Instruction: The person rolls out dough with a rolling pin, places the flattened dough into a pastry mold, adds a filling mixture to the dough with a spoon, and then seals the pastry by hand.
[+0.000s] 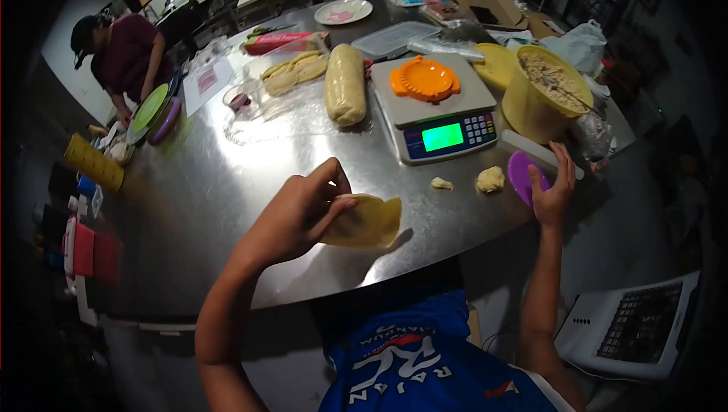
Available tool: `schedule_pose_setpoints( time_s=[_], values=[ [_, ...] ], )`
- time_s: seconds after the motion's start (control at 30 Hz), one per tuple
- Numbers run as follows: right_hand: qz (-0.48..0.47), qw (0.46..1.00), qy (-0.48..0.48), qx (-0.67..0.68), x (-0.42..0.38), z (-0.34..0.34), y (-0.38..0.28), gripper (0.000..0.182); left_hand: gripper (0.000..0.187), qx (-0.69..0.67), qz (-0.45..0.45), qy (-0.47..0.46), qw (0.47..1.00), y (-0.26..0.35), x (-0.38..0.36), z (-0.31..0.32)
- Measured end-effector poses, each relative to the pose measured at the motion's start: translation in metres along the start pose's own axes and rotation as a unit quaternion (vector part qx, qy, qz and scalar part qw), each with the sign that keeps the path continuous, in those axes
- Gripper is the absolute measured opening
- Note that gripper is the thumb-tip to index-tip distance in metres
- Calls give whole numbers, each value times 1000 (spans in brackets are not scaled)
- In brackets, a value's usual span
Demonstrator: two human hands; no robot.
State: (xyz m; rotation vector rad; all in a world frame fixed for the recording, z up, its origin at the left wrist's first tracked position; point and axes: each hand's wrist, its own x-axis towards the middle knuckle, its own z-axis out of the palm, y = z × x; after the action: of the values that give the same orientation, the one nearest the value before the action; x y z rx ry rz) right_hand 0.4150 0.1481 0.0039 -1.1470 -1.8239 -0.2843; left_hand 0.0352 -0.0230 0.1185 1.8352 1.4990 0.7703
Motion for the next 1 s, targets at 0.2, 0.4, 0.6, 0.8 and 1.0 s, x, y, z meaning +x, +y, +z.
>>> schedule_pose_setpoints(
  time_s=[0.2,0.4,0.6,0.8,1.0],
  values=[
    [52,932,-66,354,-12,12,-11,47,18,-22,53,42,997,26,49,-13],
    [229,562,-361,708,53,54,-96,68,18,-155,104,80,979,29,145,4],
    [299,581,-275,705,116,120,-74,48,23,-199,58,224,952,-23,223,18],
    [194,804,-358,434,168,176,-37,32,37,-399,-153,217,878,-41,256,20],
    [144,840,-350,389,184,218,-31,36,27,-130,-67,321,936,-71,281,26]
  ],
)
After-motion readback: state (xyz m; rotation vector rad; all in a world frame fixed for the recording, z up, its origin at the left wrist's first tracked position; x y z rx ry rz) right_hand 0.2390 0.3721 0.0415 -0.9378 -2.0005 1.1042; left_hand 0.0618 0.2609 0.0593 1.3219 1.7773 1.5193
